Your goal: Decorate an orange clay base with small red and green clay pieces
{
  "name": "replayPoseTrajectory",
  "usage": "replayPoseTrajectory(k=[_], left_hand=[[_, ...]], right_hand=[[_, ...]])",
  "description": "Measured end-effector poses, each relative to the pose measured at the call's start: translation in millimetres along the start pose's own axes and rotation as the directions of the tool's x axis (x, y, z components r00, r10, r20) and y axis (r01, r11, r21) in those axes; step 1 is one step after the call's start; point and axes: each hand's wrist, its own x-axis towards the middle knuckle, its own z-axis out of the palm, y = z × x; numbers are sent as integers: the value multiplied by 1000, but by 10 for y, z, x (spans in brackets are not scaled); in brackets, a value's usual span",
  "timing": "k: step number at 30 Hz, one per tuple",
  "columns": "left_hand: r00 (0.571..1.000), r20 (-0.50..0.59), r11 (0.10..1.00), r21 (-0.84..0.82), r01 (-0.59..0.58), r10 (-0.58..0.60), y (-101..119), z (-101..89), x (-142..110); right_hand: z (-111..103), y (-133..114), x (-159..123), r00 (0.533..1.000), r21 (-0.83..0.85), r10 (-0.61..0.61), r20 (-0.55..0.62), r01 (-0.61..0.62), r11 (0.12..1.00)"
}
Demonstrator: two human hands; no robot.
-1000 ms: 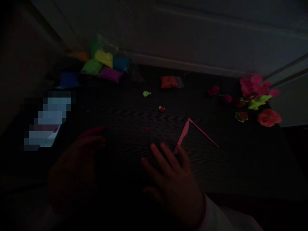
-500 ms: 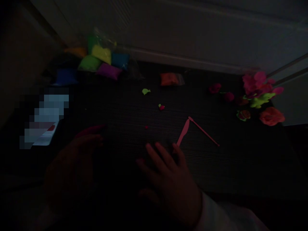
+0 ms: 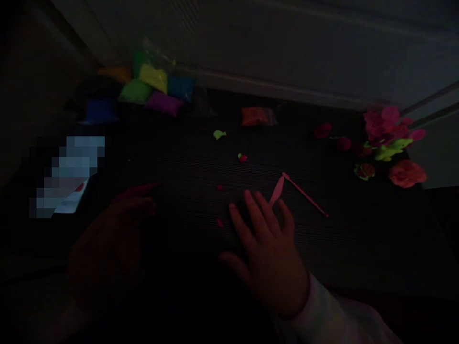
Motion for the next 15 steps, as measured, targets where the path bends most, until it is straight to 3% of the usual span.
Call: replayPoseTrajectory(k=[5, 8, 15], left_hand=[[999, 19, 998, 46, -45, 45, -39, -15, -10], [996, 20, 996, 23, -84, 84, -68, -22, -23], [1000, 27, 999, -33, -7, 8, 6, -6, -9]], right_hand=[[-22, -37, -1, 997, 13, -57, 50, 57, 998], [-8, -69, 27, 998, 2, -21, 62, 21, 1000], [12, -69, 24, 995, 12, -58, 76, 58, 998]])
